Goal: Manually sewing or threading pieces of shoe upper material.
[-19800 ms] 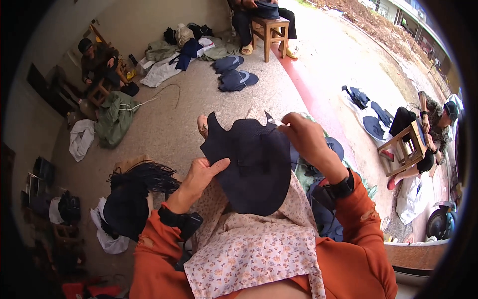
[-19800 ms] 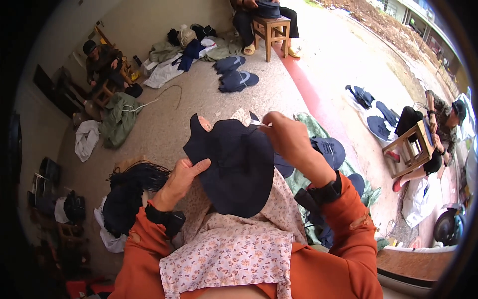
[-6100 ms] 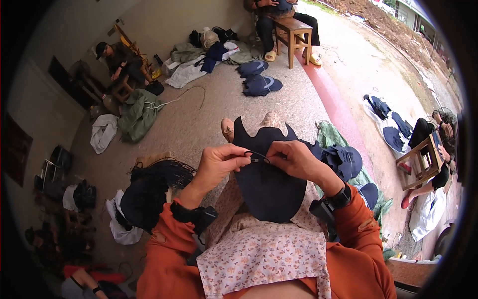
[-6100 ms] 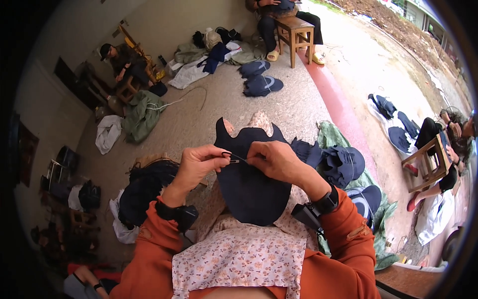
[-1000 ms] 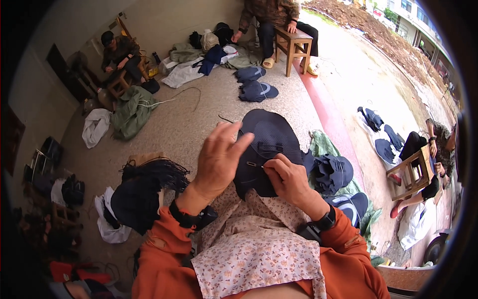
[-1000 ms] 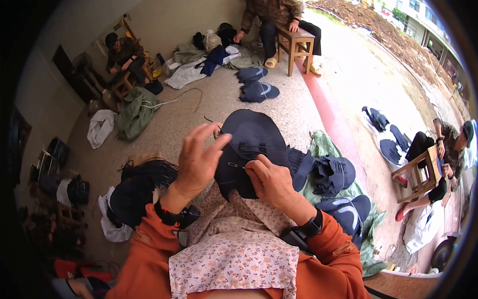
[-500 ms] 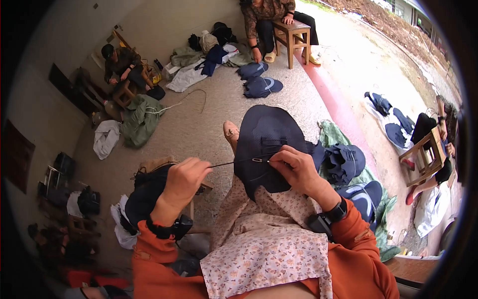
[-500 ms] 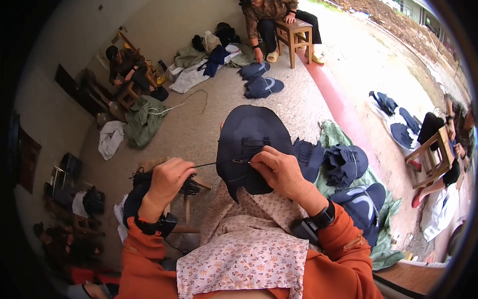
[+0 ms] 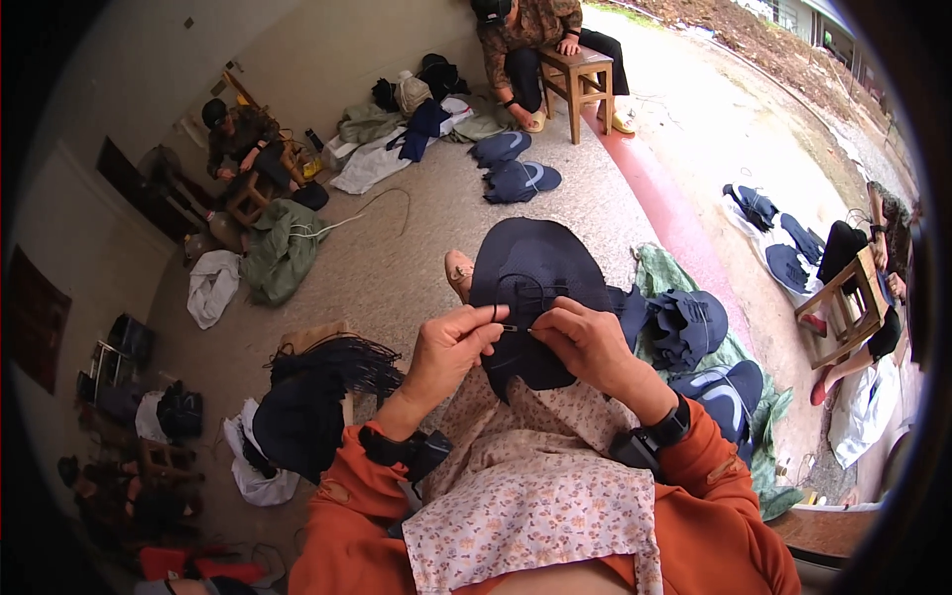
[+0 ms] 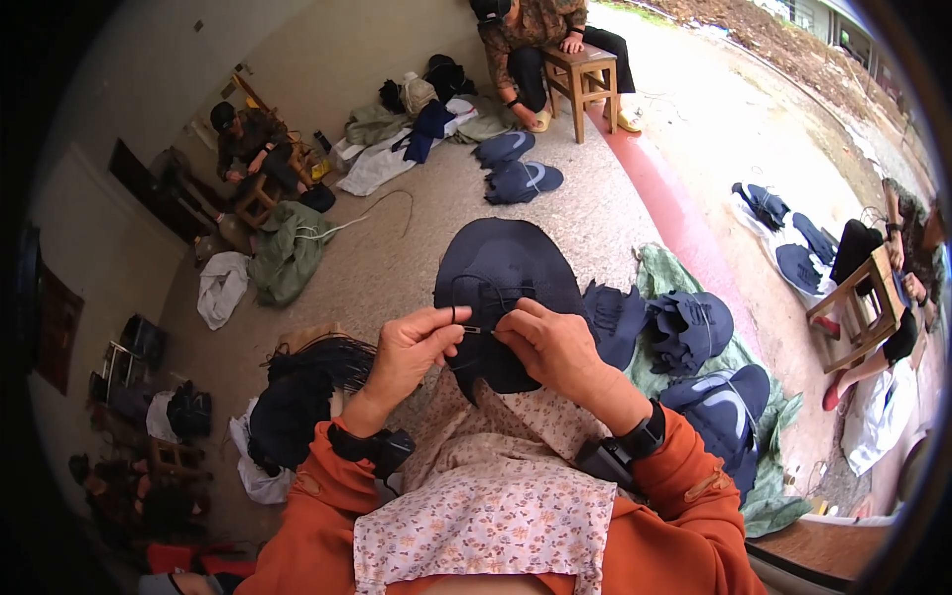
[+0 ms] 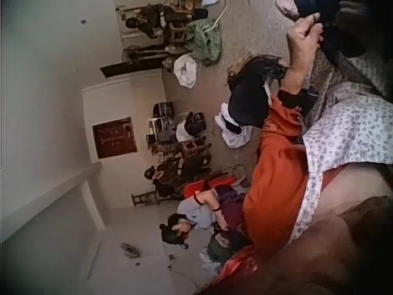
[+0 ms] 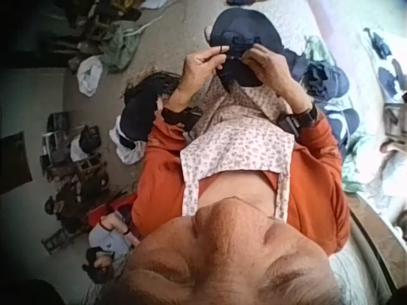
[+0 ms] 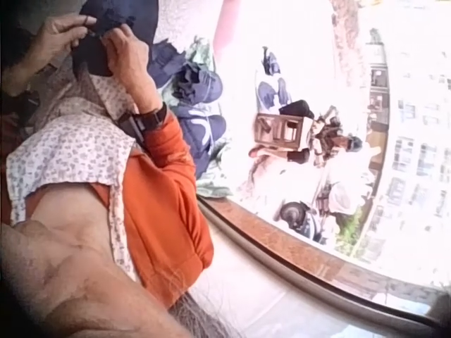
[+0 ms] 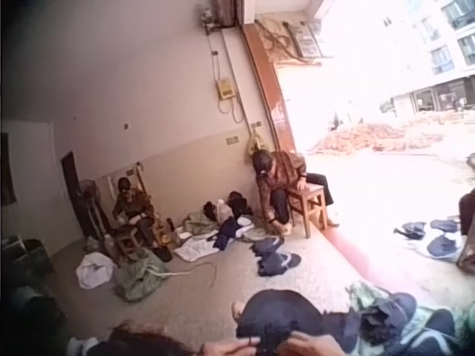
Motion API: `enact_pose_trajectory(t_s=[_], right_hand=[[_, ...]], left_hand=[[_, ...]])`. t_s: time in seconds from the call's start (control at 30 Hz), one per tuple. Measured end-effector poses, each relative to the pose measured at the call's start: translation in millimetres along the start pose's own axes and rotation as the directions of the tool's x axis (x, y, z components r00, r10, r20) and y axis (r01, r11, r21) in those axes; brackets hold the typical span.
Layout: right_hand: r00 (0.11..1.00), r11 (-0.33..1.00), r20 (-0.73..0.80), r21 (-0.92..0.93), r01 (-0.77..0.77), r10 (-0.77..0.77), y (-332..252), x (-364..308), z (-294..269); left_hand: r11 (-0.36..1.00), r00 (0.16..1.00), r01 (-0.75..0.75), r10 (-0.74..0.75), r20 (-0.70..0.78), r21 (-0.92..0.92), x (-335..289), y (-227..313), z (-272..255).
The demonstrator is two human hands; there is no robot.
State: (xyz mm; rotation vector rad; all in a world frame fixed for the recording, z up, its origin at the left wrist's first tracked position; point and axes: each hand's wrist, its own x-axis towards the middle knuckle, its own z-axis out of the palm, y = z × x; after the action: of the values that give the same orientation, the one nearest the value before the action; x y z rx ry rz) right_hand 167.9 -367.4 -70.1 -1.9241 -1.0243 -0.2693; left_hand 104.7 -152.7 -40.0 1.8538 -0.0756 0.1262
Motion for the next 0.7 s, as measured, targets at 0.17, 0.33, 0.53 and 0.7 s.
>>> enact_pose_trajectory(t_s=[0.17, 0.33, 0.53, 0.7], right_hand=[[1.0, 1.0, -0.005, 0.009, -0.02, 0.02, -1.4, 0.1, -1.9], [1.0, 1.0, -0.005, 0.019, -0.021, 0.021, -0.4, 1.0, -1.6], [0.999, 0.997, 0.037, 0.075, -0.025, 0.022, 1.7, 2.8, -4.6], [0.997, 0.992, 0.055, 0.112, -0.061, 0.055, 5.3, 4.6, -4.3]], left_hand=[[0.991, 0.995, 0.1, -0.101, -0.006, -0.086, 5.8, -0.1, 2.8], [0.998, 0.998, -0.058, 0.058, -0.006, -0.023, 15.7, -11.0, -1.5], [0.987, 0.997, 0.017, -0.029, -0.074, -0.162, 15.7, -20.6, 6.1], [0.973, 0.998, 0.037, -0.048, -0.041, -0.229, 17.5, -23.6, 5.5]])
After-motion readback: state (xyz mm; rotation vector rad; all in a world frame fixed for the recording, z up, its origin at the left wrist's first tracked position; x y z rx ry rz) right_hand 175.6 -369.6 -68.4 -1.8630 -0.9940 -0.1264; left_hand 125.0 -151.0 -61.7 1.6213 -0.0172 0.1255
